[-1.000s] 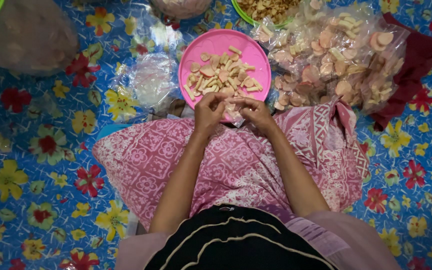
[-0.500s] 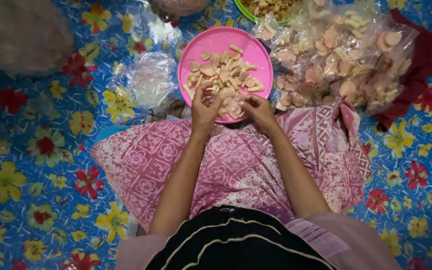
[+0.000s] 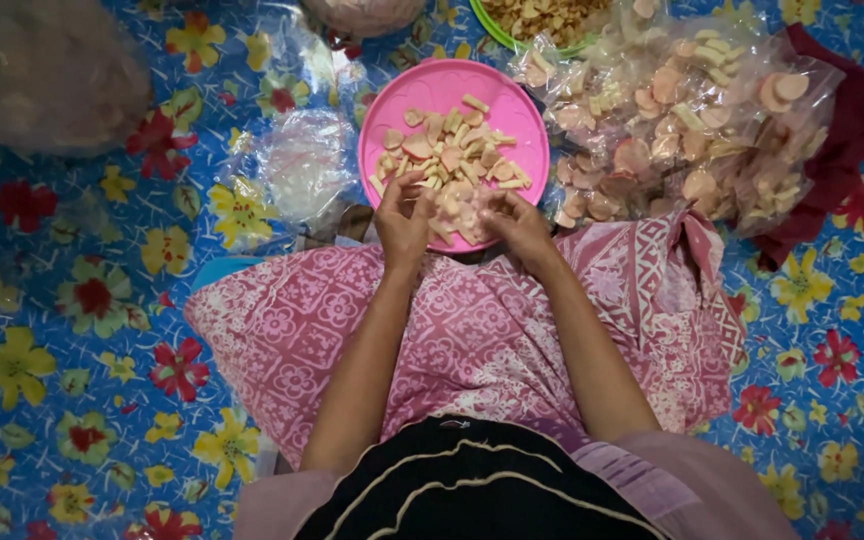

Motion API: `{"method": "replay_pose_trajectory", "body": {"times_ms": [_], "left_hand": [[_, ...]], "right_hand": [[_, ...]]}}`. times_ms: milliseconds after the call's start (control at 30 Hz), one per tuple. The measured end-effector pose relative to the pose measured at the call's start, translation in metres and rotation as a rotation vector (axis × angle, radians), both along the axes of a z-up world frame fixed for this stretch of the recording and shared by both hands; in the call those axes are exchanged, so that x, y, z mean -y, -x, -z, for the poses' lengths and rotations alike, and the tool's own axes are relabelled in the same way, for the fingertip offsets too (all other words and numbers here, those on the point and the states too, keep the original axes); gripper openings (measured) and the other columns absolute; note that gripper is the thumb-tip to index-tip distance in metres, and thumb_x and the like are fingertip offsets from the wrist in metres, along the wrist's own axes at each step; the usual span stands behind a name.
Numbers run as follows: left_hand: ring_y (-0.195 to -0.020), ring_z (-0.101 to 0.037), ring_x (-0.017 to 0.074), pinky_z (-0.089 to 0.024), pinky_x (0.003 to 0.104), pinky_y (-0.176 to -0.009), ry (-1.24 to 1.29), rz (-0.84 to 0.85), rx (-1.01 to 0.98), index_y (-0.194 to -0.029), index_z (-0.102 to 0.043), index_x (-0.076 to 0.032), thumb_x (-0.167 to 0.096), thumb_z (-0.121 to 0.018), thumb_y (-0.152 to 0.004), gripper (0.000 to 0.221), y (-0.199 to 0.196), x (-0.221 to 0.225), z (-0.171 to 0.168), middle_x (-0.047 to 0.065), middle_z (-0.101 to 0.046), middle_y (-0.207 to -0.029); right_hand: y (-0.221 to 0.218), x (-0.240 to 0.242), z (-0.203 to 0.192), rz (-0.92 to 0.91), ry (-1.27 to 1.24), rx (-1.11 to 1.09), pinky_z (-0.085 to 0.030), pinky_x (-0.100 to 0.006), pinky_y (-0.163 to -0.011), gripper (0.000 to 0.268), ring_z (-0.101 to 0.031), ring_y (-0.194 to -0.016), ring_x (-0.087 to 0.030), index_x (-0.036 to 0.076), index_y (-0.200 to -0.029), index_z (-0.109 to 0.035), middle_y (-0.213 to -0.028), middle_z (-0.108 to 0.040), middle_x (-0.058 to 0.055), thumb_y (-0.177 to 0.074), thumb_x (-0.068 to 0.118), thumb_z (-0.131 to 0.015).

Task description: Sorting and arranging small food items on a plate

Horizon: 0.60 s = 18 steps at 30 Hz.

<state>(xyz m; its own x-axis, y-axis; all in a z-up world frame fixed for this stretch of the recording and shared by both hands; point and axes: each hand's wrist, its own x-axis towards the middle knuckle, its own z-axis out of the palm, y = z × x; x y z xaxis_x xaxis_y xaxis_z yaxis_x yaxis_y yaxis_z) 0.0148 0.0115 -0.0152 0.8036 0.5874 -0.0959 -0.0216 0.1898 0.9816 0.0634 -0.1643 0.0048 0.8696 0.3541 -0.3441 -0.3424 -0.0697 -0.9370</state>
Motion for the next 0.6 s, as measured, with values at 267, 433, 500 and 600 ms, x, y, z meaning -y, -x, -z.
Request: {"method": "replay_pose_trajectory", "body": {"times_ms": [267, 433, 500, 600], "left_hand": [[-0.091, -0.06, 0.0239, -0.049, 0.033, -0.081, -0.726, -0.084, 0.056, -0.107, -0.063, -0.015, -0.002, -0.067, -0.069, 0.04, 0.003, 0.002, -0.023, 0.004, -0.055, -0.1], [-0.078, -0.062, 0.0174, -0.052, 0.028, -0.073, -0.714, 0.099, 0.147, -0.098, -0.066, -0.016, -0.004, -0.07, -0.073, 0.028, 0.006, 0.01, -0.018, -0.001, -0.059, -0.083], [-0.07, -0.064, 0.0222, -0.053, 0.029, -0.061, -0.636, 0.218, 0.158, -0.093, -0.067, -0.012, -0.009, -0.071, -0.076, 0.018, 0.008, 0.012, -0.025, 0.004, -0.062, -0.075], [-0.067, -0.065, 0.0229, -0.053, 0.028, -0.057, -0.613, 0.279, 0.142, -0.091, -0.069, -0.012, -0.016, -0.072, -0.077, 0.015, 0.008, 0.012, -0.029, 0.005, -0.063, -0.072]], "right_hand": [[0.001, 0.001, 0.002, -0.032, 0.092, 0.069, -0.053, -0.024, -0.06, 0.022, -0.065, -0.067, -0.013, 0.006, -0.101, -0.065, -0.077, -0.065, -0.007, -0.082, 0.016, -0.07], [-0.001, 0.0, 0.012, -0.04, 0.126, 0.116, -0.05, -0.024, -0.07, 0.024, -0.062, -0.077, -0.011, 0.009, -0.104, -0.066, -0.083, -0.067, -0.005, -0.083, 0.019, -0.07], [-0.002, -0.002, 0.008, -0.087, 0.13, 0.16, -0.05, -0.023, -0.062, 0.014, -0.061, -0.067, -0.011, 0.007, -0.093, -0.067, -0.073, -0.065, -0.006, -0.083, 0.015, -0.07], [0.01, -0.009, -0.022, -0.13, 0.159, 0.146, -0.049, -0.022, -0.061, 0.008, -0.059, -0.064, -0.009, 0.008, -0.09, -0.066, -0.069, -0.063, -0.003, -0.083, 0.012, -0.066]]}}
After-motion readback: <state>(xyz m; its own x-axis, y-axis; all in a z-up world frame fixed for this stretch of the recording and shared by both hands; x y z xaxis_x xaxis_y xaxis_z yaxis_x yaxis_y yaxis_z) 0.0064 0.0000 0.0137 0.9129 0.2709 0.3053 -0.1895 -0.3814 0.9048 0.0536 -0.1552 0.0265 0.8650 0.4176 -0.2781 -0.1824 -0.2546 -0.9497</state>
